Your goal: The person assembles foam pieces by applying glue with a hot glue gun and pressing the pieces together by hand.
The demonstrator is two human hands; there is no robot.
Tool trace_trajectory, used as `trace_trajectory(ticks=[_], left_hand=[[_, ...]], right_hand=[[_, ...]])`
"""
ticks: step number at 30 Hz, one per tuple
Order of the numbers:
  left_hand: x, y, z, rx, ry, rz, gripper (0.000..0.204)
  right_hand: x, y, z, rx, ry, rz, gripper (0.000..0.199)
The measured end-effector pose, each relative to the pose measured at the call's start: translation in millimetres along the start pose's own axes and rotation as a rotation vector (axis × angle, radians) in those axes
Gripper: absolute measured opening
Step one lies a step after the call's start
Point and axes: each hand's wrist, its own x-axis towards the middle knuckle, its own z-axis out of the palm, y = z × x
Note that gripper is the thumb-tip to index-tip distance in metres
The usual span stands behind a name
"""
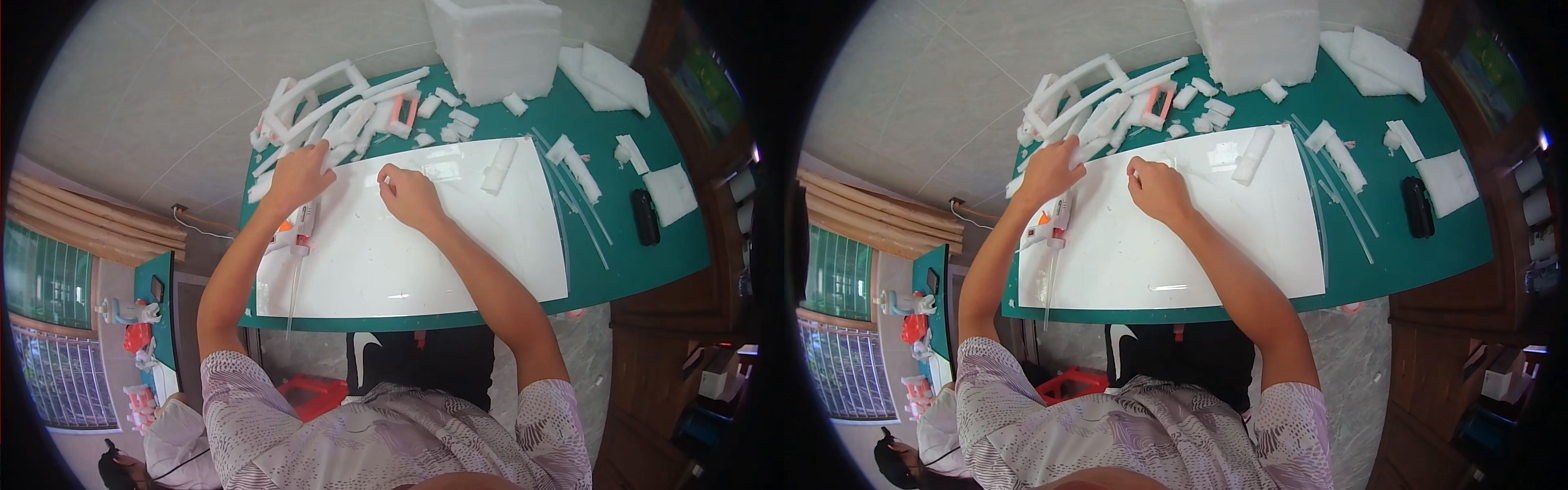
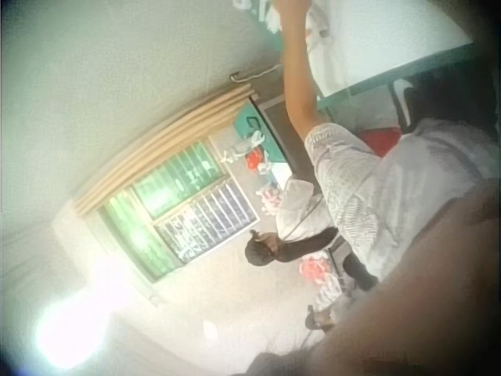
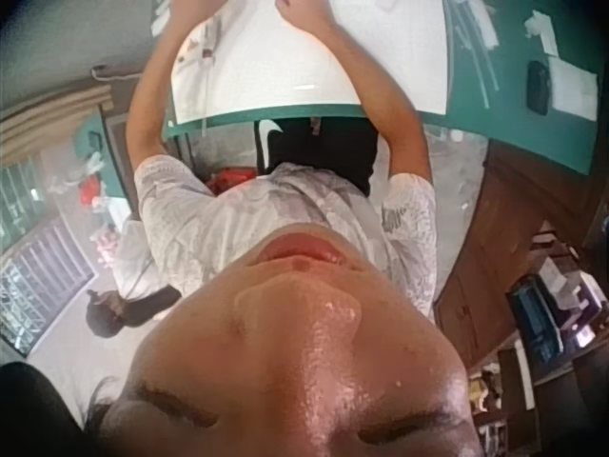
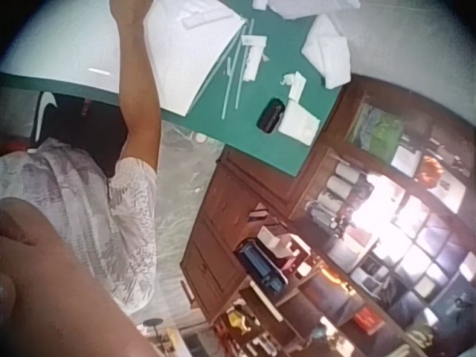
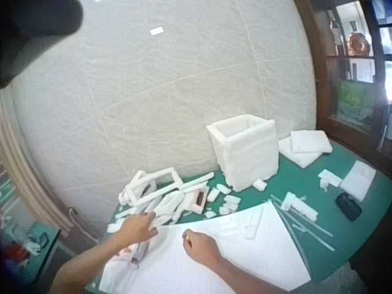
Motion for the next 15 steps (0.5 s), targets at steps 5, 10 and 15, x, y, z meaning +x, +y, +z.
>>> trace_trajectory(ticks=[5,10,15], left_hand=[[-46.8,23.4,-20.8,-0.129,0.025,-0.049,0.031],[-81.6,50.5,-45.7,-0.364,-0.007,-0.049,0.031],[-86.3,48.0,-53.2,-0.785,0.004,-0.067,0.031]], right_hand=[[1.5,-7.6,5.9,0.346,-0.136,0.028,0.028],[-1.8,-29.3,-1.6,0.821,-0.355,0.463,0.041],[-6.7,-30.4,-6.9,0.967,-0.293,0.412,0.037]])
